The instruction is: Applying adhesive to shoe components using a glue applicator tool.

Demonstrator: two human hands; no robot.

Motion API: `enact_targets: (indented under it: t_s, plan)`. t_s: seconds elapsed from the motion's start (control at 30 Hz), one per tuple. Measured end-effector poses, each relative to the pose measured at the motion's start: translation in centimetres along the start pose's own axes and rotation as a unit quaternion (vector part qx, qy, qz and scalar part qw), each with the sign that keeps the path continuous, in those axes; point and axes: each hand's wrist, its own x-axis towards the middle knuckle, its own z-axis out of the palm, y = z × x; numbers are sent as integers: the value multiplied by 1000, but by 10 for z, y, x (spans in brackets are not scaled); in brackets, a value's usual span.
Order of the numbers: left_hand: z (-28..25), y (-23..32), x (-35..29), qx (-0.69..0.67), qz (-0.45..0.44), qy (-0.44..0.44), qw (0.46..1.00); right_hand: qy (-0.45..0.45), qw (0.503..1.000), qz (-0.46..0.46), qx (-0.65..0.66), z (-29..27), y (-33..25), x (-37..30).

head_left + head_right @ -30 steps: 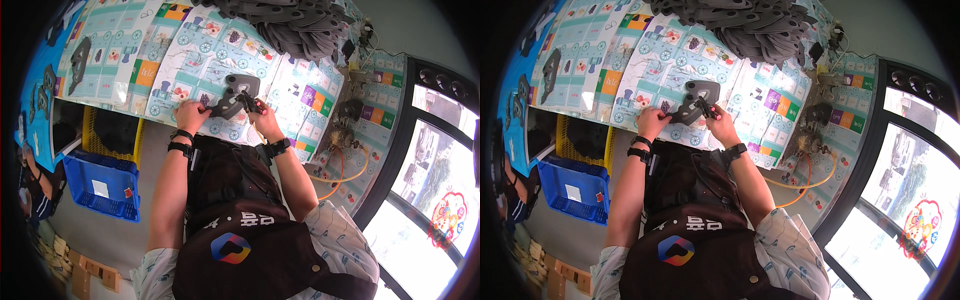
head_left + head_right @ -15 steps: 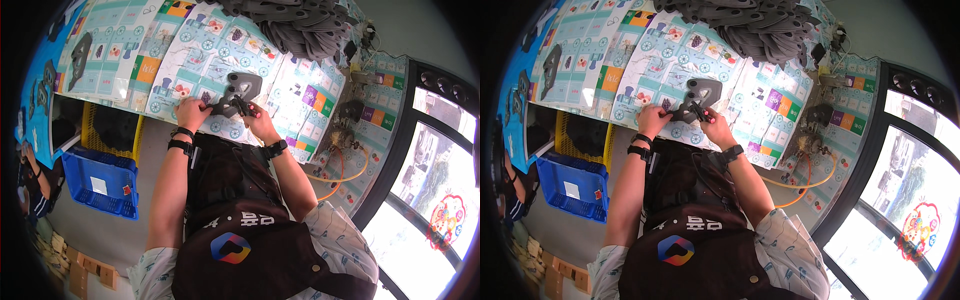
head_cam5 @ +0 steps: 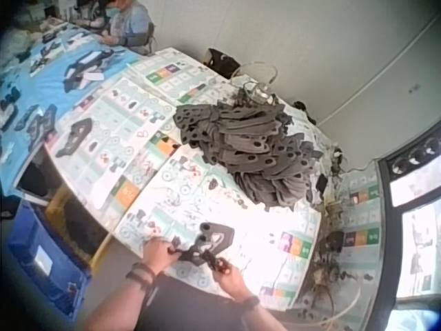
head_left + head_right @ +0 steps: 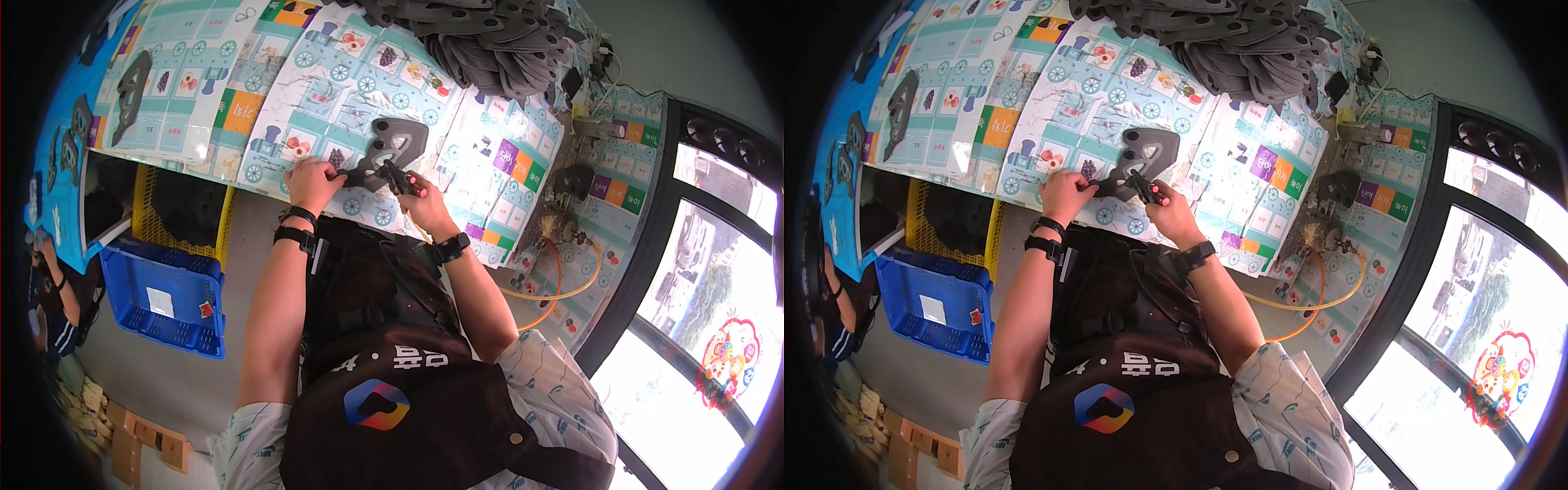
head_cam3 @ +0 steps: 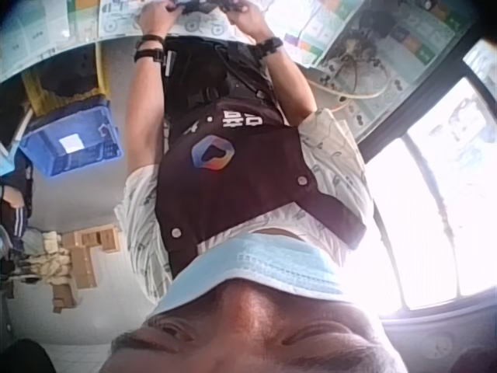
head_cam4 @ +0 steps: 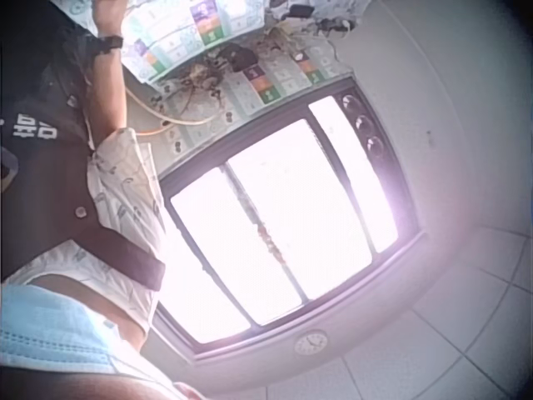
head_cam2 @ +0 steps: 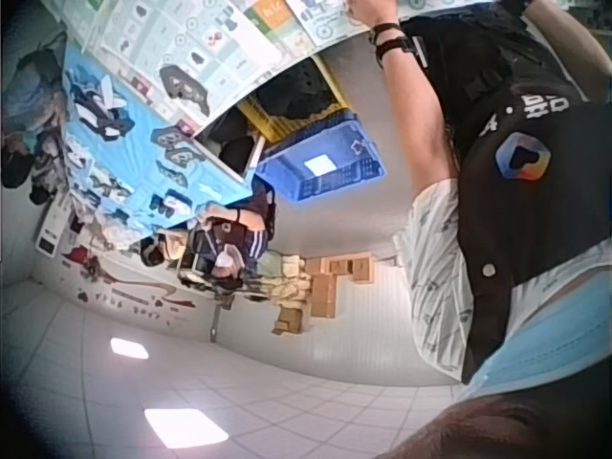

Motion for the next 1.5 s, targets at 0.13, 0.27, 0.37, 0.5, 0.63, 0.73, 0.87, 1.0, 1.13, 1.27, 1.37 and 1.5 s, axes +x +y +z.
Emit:
enact_targets:
  t_s: [0.13, 0.27, 0.37, 0.5, 0.63, 0.73, 0.87, 1.0, 1.13, 1.27, 1.37, 1.5]
  plan:
    - [2, 3, 1, 2, -5, -4, 1000, -13, 1000, -3, -10, 5, -3, 2]
    - [5, 3, -1, 12, 5, 7, 1000, -5, 999, 6, -31, 7, -4, 0]
    - [7, 1, -4, 12, 10, 12, 1000, -16, 1000, 17, -12, 8, -3, -3]
    - [11, 0, -3, 13, 25, 30, 999, -22, 999, 3, -25, 6, 6, -2]
    - [9, 2, 4, 13, 12, 3, 1000, -66, 998, 25, 1, -3, 6, -8]
    - [0, 0, 5, 18, 14, 7, 1000, -89, 991, 35, 96, -16, -7, -23]
    - [-15, -9, 5, -73, 64, -8, 995, 64, 997, -13, -30, -39, 33, -27]
    - [-15, -14, -18, -285, 94, -30, 953, 183, 947, -173, -200, -58, 58, -28]
    - [-84, 21, -37, -344, 27, -97, 934, 255, 929, -52, -263, -84, 102, -26]
    - [-153, -17, -51, -375, -1, -18, 927, 238, 929, -24, -283, -67, 115, -24]
    - [-203, -69, -51, -468, -29, 61, 881, 235, 931, -22, -279, -49, 98, -24]
    - [-267, -109, -17, -589, -19, 169, 790, 256, 921, -21, -295, -46, 103, -27]
